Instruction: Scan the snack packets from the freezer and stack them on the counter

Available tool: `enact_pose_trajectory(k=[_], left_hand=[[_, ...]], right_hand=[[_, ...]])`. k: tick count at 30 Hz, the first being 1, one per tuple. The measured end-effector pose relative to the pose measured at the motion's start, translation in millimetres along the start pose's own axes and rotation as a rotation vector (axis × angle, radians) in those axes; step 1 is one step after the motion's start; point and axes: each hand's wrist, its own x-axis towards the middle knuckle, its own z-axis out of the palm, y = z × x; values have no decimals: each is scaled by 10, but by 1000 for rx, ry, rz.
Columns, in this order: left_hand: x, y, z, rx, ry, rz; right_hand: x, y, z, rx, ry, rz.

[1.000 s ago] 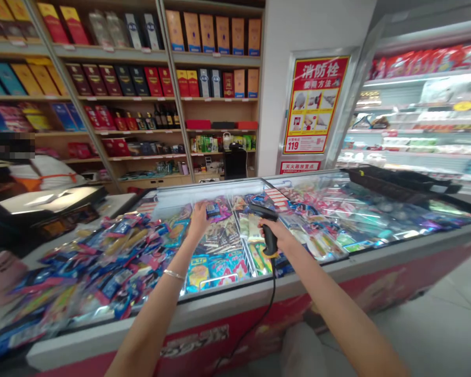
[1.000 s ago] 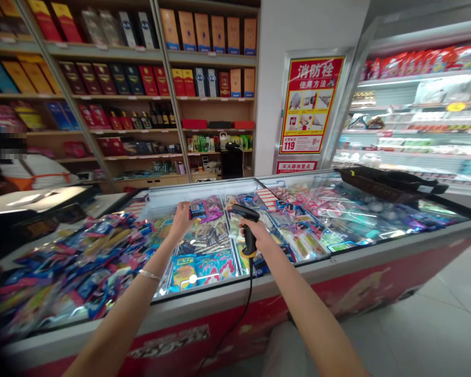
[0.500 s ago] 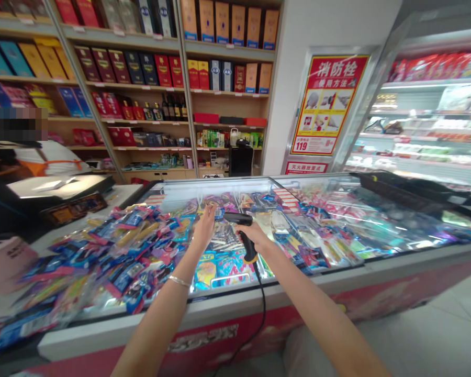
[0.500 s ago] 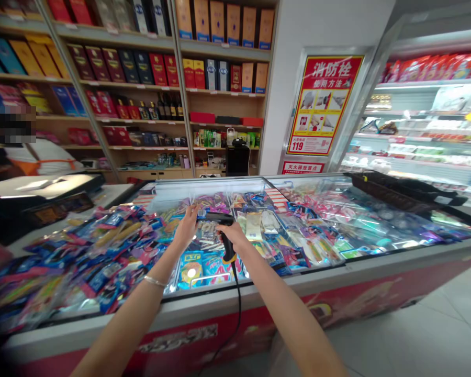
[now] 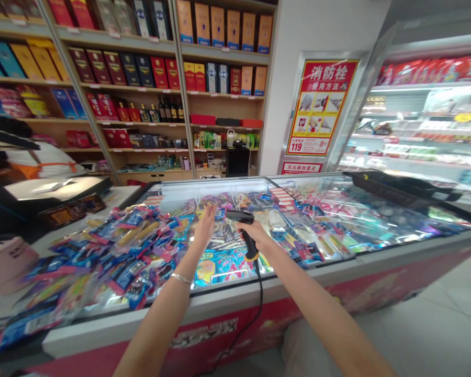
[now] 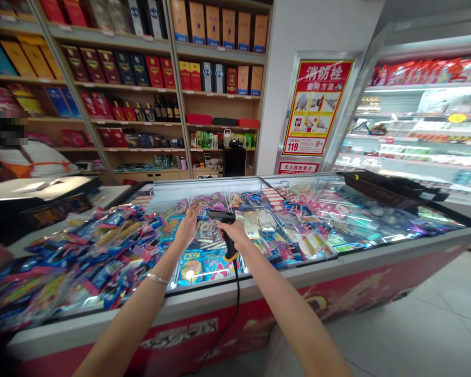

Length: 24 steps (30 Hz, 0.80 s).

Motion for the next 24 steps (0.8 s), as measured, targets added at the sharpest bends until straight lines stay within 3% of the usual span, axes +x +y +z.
enact_pose_trajectory(k=[24], left_hand=[[6, -45, 80, -23, -11, 34]], right_hand=[[-71, -4, 28, -30, 0, -2]])
